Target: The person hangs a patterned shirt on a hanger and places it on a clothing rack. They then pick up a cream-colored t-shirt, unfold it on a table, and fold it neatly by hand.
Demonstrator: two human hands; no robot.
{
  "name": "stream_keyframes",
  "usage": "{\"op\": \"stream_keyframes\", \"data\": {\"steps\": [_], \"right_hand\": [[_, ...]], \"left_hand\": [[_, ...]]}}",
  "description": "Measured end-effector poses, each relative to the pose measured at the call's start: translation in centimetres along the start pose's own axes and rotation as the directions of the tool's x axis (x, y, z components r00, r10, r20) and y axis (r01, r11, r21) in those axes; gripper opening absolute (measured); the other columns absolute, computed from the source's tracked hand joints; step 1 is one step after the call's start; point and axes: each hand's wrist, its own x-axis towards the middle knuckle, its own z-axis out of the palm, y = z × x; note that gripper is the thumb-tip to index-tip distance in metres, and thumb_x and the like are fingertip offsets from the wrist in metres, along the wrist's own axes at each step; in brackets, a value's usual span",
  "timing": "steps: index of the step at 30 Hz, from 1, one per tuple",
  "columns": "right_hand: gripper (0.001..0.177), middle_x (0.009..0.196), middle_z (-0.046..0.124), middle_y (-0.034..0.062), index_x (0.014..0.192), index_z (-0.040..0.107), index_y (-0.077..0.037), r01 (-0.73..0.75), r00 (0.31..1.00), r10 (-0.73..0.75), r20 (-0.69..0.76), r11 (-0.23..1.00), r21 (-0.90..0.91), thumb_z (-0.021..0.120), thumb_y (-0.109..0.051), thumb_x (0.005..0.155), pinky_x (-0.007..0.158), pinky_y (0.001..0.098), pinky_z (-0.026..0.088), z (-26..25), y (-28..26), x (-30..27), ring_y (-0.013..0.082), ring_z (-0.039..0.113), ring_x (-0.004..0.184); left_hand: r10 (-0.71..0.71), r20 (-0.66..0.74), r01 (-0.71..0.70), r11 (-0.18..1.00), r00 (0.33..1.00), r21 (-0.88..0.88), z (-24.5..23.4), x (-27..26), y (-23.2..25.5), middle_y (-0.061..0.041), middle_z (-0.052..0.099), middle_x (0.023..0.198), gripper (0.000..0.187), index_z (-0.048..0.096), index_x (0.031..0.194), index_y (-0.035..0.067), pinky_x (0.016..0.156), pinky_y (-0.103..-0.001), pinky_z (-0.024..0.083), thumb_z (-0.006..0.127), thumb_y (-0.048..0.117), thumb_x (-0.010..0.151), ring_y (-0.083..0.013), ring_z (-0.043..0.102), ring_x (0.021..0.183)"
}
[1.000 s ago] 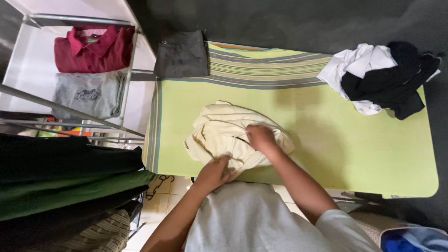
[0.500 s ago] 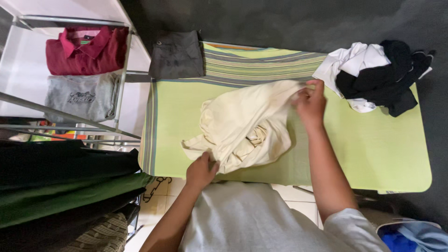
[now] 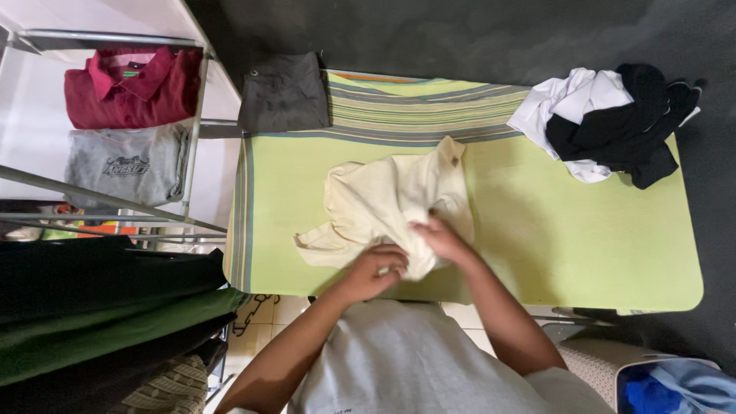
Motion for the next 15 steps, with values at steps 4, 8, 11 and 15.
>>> {"op": "stream_keyframes", "data": {"steps": [4, 8, 11, 15], "right_hand": [[0.046, 0.118, 0.071, 0.0063, 0.130, 0.065, -0.008, -0.202, 0.871, 0.232, -0.434, 0.973, 0.116, 0.060, -0.040, 0.099, 0.089, 0.0354, 0.055, -10.7, -2.7, -4.3, 0.0173, 0.066, 0.104], [0.039, 0.123, 0.068, 0.0092, 0.132, 0.058, -0.005, 0.296, 0.796, -0.045, -0.604, 0.899, 0.324, 0.064, -0.016, 0.096, 0.100, 0.0334, 0.053, -18.4, -6.6, -11.3, 0.0177, 0.066, 0.112], [0.043, 0.119, 0.065, 0.0266, 0.127, 0.056, 0.002, -0.225, 0.542, -0.172, -0.823, 0.914, -0.339, 0.070, -0.022, 0.095, 0.090, 0.0494, 0.051, -20.5, -3.3, -12.7, 0.0379, 0.067, 0.102], [0.068, 0.115, 0.062, 0.0389, 0.134, 0.053, -0.001, -0.555, 0.566, -0.156, -0.809, 0.654, -0.514, 0.080, -0.039, 0.085, 0.088, 0.0546, 0.052, -21.4, 4.7, -13.1, 0.0518, 0.062, 0.101]], "left_hand": [[-0.204, -0.414, 0.269, 0.957, 0.887, 0.105, -1.9, -1.0, -4.5, -0.015, 0.067, 0.122, 0.018, 0.065, 0.104, 0.005, 0.100, -0.041, 0.053, 0.060, 0.005, 0.087, -0.0320, 0.067, 0.108], [-0.240, -0.481, 0.451, 0.803, 0.843, 0.390, -4.3, -2.5, -5.9, -0.024, 0.066, 0.105, 0.031, 0.060, 0.108, 0.001, 0.085, -0.049, 0.051, 0.073, 0.015, 0.083, -0.0428, 0.062, 0.097], [-0.509, -0.361, 0.615, 0.725, 0.781, 0.309, -4.7, -2.4, -5.1, -0.018, 0.071, 0.098, 0.023, 0.064, 0.105, 0.006, 0.077, -0.048, 0.054, 0.067, 0.023, 0.088, -0.0387, 0.068, 0.089], [-0.600, -0.335, 0.687, 0.613, 0.726, 0.391, -4.3, -0.8, -4.3, -0.016, 0.072, 0.092, 0.024, 0.066, 0.095, 0.008, 0.077, -0.048, 0.055, 0.069, 0.031, 0.091, -0.0370, 0.069, 0.086]]}}
